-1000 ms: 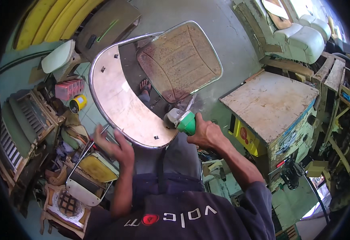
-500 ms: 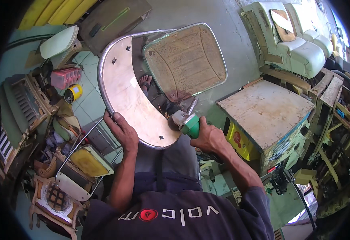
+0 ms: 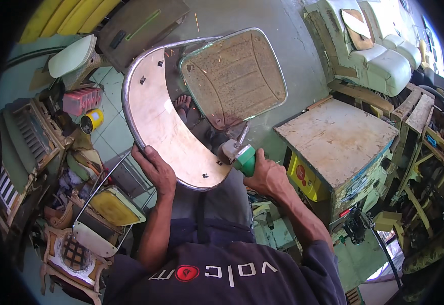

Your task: The person uses an angle grinder to remove rust or rough edges from a metal chair frame and uses a screwdriver to tighten fasteners on the seat back.

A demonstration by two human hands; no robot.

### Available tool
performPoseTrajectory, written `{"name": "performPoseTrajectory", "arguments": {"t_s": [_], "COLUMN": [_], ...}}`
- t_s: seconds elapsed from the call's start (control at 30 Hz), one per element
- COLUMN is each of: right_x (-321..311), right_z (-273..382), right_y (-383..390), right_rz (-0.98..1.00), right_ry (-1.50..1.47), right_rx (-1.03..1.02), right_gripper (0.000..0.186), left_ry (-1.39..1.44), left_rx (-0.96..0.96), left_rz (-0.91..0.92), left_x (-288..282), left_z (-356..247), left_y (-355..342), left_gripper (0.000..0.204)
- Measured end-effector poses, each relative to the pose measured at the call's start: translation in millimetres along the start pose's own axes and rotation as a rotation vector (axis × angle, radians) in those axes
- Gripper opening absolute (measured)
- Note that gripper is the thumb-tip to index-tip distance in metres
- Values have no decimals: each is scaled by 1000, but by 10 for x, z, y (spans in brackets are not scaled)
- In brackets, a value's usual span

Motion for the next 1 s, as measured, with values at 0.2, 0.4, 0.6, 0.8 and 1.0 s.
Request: {"name": "performPoseTrajectory", "arguments": {"t_s": [0.2, 0.4, 0.6, 0.8, 1.0], "right_x": [3, -25, 24, 107, 89], "right_z": [14, 24, -117, -138, -97], "right_y": [50, 59, -11, -42, -20], "right_rz": [15, -1, 17, -5, 52], "right_ry": [4, 11, -11, 1, -13], "right_rx": [-5, -66, -2, -48, -34], "right_gripper": [64, 65, 73, 76, 82], "left_ry": [-9, 7, -20, -69, -74], "left_rx": [18, 9, -15, -9, 12], "left_rz": [2, -18, -7, -8, -16], "left_x": [-3, -36, -3, -22, -25], "left_z": [21, 30, 37, 42, 37], "left_y": [4, 6, -9, 13, 7], "left_gripper": [46, 47, 50, 50, 49]}}
Point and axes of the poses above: each hand's wrist, its own y-axis away from the middle knuckle, its own x-axis out of the palm, z = x × y, the point moved 9 cm from there along -y, towards the middle knuckle, and after that the axes turned 4 degrees about -z, right-handed, at the moved point
